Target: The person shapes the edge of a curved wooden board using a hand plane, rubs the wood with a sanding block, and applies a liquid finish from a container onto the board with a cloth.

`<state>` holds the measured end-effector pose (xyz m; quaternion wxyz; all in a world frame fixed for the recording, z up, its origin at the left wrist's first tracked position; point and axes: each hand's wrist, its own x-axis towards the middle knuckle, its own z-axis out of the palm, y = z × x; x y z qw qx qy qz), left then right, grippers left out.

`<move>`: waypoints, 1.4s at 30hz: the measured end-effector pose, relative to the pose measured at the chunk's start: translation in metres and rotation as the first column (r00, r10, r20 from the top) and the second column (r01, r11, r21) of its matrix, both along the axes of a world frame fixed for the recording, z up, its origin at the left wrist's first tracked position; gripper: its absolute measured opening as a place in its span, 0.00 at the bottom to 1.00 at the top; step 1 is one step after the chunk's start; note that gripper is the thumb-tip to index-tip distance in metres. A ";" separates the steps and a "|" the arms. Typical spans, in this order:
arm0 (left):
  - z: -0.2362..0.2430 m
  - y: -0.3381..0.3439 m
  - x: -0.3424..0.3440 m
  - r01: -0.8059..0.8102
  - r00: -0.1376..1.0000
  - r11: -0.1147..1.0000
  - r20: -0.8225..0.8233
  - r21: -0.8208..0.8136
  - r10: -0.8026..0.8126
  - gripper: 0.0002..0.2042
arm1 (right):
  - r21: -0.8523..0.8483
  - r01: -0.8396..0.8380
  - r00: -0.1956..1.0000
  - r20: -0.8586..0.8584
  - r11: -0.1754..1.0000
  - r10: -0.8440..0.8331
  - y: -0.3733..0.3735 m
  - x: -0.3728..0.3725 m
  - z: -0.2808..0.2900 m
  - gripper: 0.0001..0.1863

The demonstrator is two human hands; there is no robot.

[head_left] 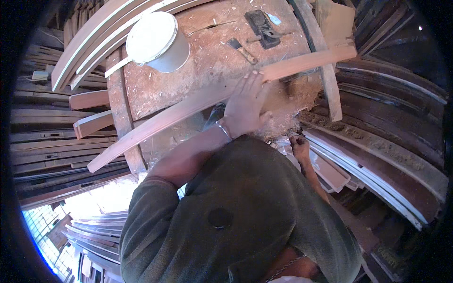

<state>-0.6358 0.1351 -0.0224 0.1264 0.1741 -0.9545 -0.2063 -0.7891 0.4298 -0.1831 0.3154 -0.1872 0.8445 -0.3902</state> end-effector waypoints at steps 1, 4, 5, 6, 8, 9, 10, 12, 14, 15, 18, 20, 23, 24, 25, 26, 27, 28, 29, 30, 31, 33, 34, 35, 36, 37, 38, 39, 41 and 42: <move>0.002 -0.003 -0.011 0.038 0.999 0.999 -0.010 0.015 -0.038 0.37 | -0.018 0.007 0.999 -0.039 1.000 -0.008 -0.012 -0.007 0.023 0.13; 0.007 -0.014 -0.024 0.098 0.995 0.995 0.011 0.034 -0.099 0.35 | -0.118 0.012 0.999 -0.044 0.993 -0.017 -0.045 -0.038 0.062 0.11; 0.009 -0.017 -0.026 0.114 0.993 0.993 0.025 0.035 -0.115 0.34 | -0.155 -0.015 0.997 -0.082 0.988 0.003 -0.060 -0.049 0.079 0.10; 0.008 -0.023 -0.025 0.137 0.990 0.989 0.025 0.046 -0.138 0.33 | -0.161 -0.040 0.986 -0.164 0.986 0.014 -0.078 -0.057 0.098 0.09; 0.006 -0.033 -0.019 0.181 0.983 0.980 0.013 0.078 -0.182 0.31 | -0.175 -0.082 0.968 -0.249 0.981 0.036 -0.110 -0.081 0.129 0.09; 0.006 -0.041 -0.012 0.211 0.977 0.975 0.018 0.067 -0.212 0.30 | -0.188 -0.090 0.968 -0.246 0.978 0.042 -0.123 -0.092 0.137 0.09; 0.007 -0.049 -0.003 0.234 0.972 0.971 0.016 0.056 -0.235 0.29 | -0.192 -0.126 0.947 -0.316 0.973 0.060 -0.142 -0.102 0.150 0.10; 0.008 -0.058 0.015 0.214 0.977 0.975 0.010 0.062 -0.215 0.26 | -0.204 -0.162 0.933 -0.351 0.966 0.082 -0.182 -0.116 0.173 0.10; 0.014 -0.060 0.033 0.130 0.992 0.987 -0.001 0.093 -0.130 0.24 | -0.165 -0.207 0.918 -0.374 0.964 0.133 -0.222 -0.129 0.194 0.10; 0.018 -0.059 0.042 0.071 0.997 0.991 0.004 0.110 -0.072 0.22 | -0.118 -0.259 0.888 -0.420 0.958 0.188 -0.242 -0.135 0.200 0.09; 0.032 -0.057 0.066 -0.118 0.993 0.982 0.001 0.144 0.119 0.17 | 0.026 -0.502 0.645 -0.654 0.864 0.395 -0.288 -0.173 0.178 0.12; 0.037 -0.052 0.086 -0.295 0.954 0.943 -0.015 0.152 0.300 0.13 | 0.176 -0.629 0.443 -0.720 0.758 0.535 -0.319 -0.190 0.165 0.19; 0.039 -0.041 0.124 -0.579 0.791 0.800 -0.129 0.159 0.598 0.07 | 0.359 -0.730 0.271 -0.629 0.582 0.729 -0.360 -0.198 0.154 0.29; 0.047 -0.033 0.128 -0.703 0.648 0.669 -0.171 0.242 0.743 0.07 | 0.367 -0.772 0.252 -0.572 0.518 0.781 -0.370 -0.202 0.148 0.32; 0.055 -0.023 0.132 -0.793 0.475 0.516 -0.201 0.324 0.857 0.07 | 0.368 -0.812 0.227 -0.516 0.453 0.826 -0.379 -0.208 0.141 0.36; 0.047 -0.009 0.144 -0.881 0.279 0.333 -0.201 0.335 0.939 0.08 | 0.314 -0.865 0.205 -0.490 0.391 0.847 -0.386 -0.218 0.127 0.39; 0.042 0.006 0.152 -0.930 0.069 0.135 -0.197 0.343 0.978 0.09 | 0.289 -0.892 0.183 -0.473 0.347 0.862 -0.391 -0.217 0.119 0.40; 0.045 0.015 0.150 -0.864 -0.112 0.029 -0.249 0.502 0.962 0.10 | 0.264 -0.914 0.161 -0.458 0.307 0.874 -0.395 -0.215 0.112 0.40; 0.048 0.024 0.147 -0.758 -0.292 -0.048 -0.273 0.650 0.916 0.11 | 0.240 -0.933 0.142 -0.443 0.269 0.885 -0.397 -0.214 0.106 0.41; 0.049 0.036 0.147 -0.726 -0.394 -0.102 -0.290 0.680 0.872 0.12 | 0.267 -0.940 0.087 -0.419 0.214 0.904 -0.402 -0.212 0.099 0.41; 0.048 0.049 0.144 -0.718 -0.433 -0.126 -0.298 0.684 0.850 0.12 | 0.310 -0.919 0.102 -0.413 0.245 0.905 -0.404 -0.204 0.101 0.41; 0.046 0.073 0.132 -0.699 -0.504 -0.164 -0.315 0.696 0.804 0.12 | 0.397 -0.864 0.137 -0.406 0.309 0.903 -0.404 -0.186 0.104 0.40; 0.044 0.082 0.122 -0.688 -0.520 -0.169 -0.317 0.706 0.793 0.11 | 0.425 -0.847 0.117 -0.435 0.318 0.893 -0.407 -0.191 0.095 0.38; 0.042 0.090 0.112 -0.686 -0.529 -0.158 -0.336 0.711 0.779 0.11 | 0.387 -0.851 0.156 -0.460 0.355 0.874 -0.409 -0.190 0.088 0.38; 0.043 0.094 0.097 -0.689 -0.534 -0.169 -0.337 0.704 0.775 0.10 | 0.350 -0.851 0.195 -0.484 0.393 0.853 -0.411 -0.188 0.083 0.37; 0.044 0.097 0.083 -0.694 -0.538 -0.177 -0.338 0.698 0.772 0.10 | 0.312 -0.847 0.237 -0.505 0.431 0.830 -0.413 -0.188 0.078 0.36; 0.042 0.099 0.072 -0.686 -0.540 -0.167 -0.343 0.708 0.768 0.10 | 0.279 -0.869 0.191 -0.574 0.409 0.796 -0.415 -0.194 0.068 0.35; 0.043 0.102 0.059 -0.714 -0.510 -0.163 -0.346 0.681 0.788 0.10 | 0.248 -0.891 0.143 -0.642 0.381 0.753 -0.418 -0.194 0.068 0.34; 0.043 0.101 0.033 -0.748 -0.476 -0.156 -0.359 0.645 0.803 0.10 | 0.115 -0.889 0.309 -0.563 0.443 0.766 -0.423 -0.199 0.071 0.30; 0.042 0.103 0.020 -0.771 -0.473 -0.203 -0.329 0.604 0.817 0.09 | 0.035 -0.846 0.482 -0.377 0.532 0.791 -0.420 -0.182 0.100 0.28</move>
